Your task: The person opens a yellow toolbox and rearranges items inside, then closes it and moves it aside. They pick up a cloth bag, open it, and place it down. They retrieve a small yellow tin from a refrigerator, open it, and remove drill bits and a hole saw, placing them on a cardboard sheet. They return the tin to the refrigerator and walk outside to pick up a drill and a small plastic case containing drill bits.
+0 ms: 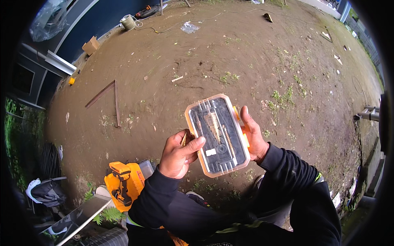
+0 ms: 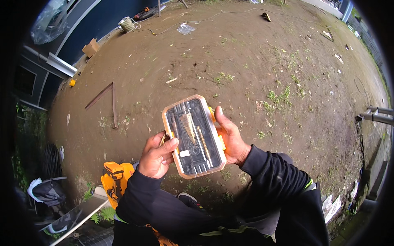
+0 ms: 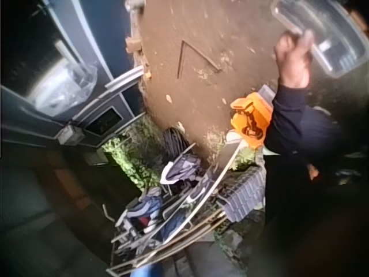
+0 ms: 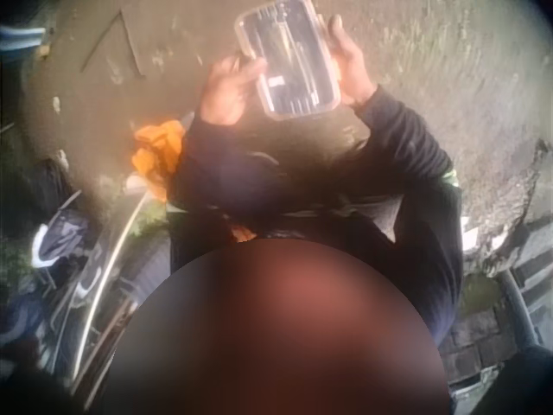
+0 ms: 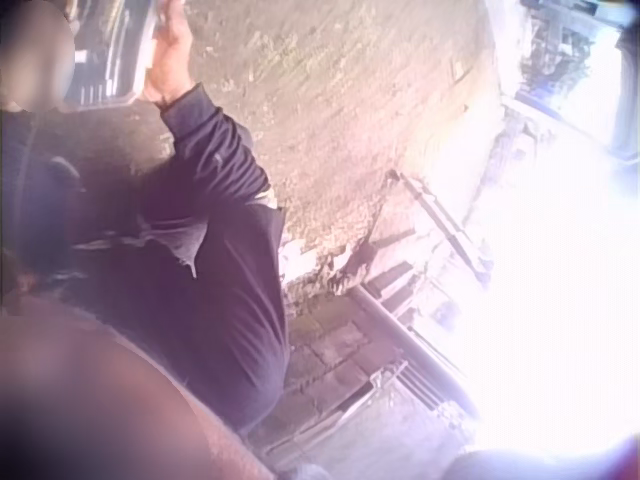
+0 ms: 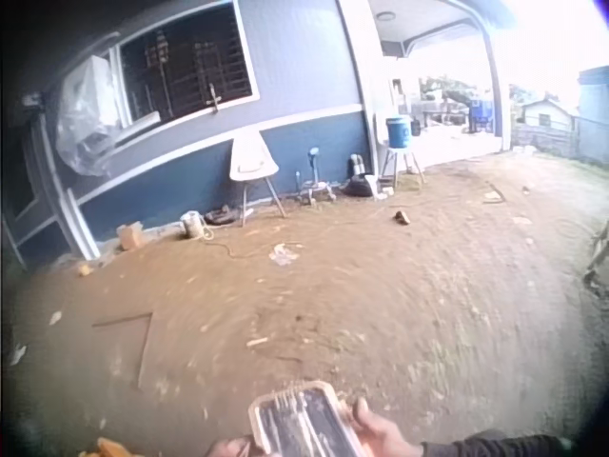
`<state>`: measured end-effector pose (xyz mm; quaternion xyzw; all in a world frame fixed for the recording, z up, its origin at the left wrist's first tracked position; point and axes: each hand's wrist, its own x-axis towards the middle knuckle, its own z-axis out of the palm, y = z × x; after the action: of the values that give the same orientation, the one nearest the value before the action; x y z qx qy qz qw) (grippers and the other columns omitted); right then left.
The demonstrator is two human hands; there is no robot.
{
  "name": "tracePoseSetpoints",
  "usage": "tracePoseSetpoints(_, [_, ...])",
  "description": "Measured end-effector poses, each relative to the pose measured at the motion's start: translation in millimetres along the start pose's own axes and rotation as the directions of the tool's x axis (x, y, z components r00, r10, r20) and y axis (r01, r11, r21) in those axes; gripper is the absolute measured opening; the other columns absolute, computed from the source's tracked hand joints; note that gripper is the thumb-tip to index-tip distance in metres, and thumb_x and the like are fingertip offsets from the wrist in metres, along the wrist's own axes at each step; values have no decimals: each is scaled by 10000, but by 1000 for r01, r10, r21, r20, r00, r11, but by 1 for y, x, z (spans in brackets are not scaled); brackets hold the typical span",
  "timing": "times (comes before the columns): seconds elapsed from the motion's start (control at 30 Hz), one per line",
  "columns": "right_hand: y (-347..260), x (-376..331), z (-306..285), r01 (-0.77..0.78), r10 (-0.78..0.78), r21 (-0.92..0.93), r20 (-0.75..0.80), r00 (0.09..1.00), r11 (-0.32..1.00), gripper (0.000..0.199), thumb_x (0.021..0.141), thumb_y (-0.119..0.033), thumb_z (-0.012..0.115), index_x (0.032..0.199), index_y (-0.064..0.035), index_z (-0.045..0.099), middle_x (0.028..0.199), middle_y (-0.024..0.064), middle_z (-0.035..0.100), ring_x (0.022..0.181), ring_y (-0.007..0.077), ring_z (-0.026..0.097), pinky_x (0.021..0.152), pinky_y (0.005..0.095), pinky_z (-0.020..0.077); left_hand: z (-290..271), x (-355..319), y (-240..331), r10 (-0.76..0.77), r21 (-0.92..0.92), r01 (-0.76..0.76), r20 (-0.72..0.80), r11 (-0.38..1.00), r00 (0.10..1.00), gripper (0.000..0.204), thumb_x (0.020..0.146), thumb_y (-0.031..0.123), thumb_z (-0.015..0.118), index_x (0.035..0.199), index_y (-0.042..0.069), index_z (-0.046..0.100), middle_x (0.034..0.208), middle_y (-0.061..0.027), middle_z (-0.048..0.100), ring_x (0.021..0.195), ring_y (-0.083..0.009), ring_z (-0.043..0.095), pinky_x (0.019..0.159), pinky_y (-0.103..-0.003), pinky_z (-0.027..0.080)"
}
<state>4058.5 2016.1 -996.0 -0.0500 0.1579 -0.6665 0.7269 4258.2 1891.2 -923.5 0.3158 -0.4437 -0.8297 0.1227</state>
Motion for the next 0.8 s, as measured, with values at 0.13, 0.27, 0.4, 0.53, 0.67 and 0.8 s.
tracePoseSetpoints(0.13, [3, 3, 0, 11, -11, -3, 56, 998, 1000, 802, 1031, -686, 508, 1507, -40, 522, 1386, 219, 665, 1195, 301, 719, 1011, 456, 607, 5, -7, 3, -20, -59, 21, 10, 998, 1000, 366, 967, 139, 773, 1270, 22, 604, 1015, 4, 679, 677, 5, 523, 531, -165, 377])
tracePoseSetpoints(0.27, [6, 6, 2, 7, -5, -24, 80, 997, 1000, 717, 1052, -607, 545, 1492, -41, 535, 1372, 198, 679, 1179, 275, 728, 999, 450, 614, 5, -12, 8, -18, -23, 17, -33, 1000, 999, 332, 965, 108, 770, 1240, 12, 610, 999, -1, 677, 682, 1, 523, 518, -166, 361])
tracePoseSetpoints(0.4, [7, 9, 0, -6, 6, -12, 72, 997, 1000, 708, 1050, -605, 551, 1479, -42, 544, 1344, 193, 695, 1143, 278, 744, 974, 437, 627, 6, -13, 8, 17, 29, -14, -132, 999, 991, 258, 945, 72, 792, 1135, 31, 623, 972, -1, 674, 673, -1, 512, 507, -175, 338])
tracePoseSetpoints(0.53, [6, 10, -3, -8, 8, -3, 74, 997, 1000, 703, 1055, -598, 547, 1485, -41, 537, 1353, 199, 688, 1161, 279, 736, 988, 446, 619, 12, -18, 3, 47, 42, -38, -243, 998, 969, 233, 937, 64, 810, 1064, 46, 615, 955, -5, 670, 650, 2, 496, 504, -179, 321])
tracePoseSetpoints(0.67, [7, 11, -2, -11, 9, 15, 80, 997, 1000, 699, 1062, -593, 534, 1491, -42, 530, 1362, 201, 682, 1182, 282, 726, 1001, 448, 611, 12, -20, 2, 62, 77, -43, -258, 996, 964, 239, 958, 96, 806, 1092, 32, 619, 944, -2, 661, 619, 5, 474, 497, -183, 315])
tracePoseSetpoints(0.8, [7, 10, 0, 31, -30, -12, 38, 999, 999, 771, 1049, -654, 505, 1512, -38, 521, 1386, 217, 668, 1216, 299, 709, 1025, 468, 594, 10, -21, 4, 42, 54, -29, -260, 998, 965, 224, 996, 138, 771, 1112, 10, 629, 922, 8, 649, 576, 5, 416, 494, -190, 301])
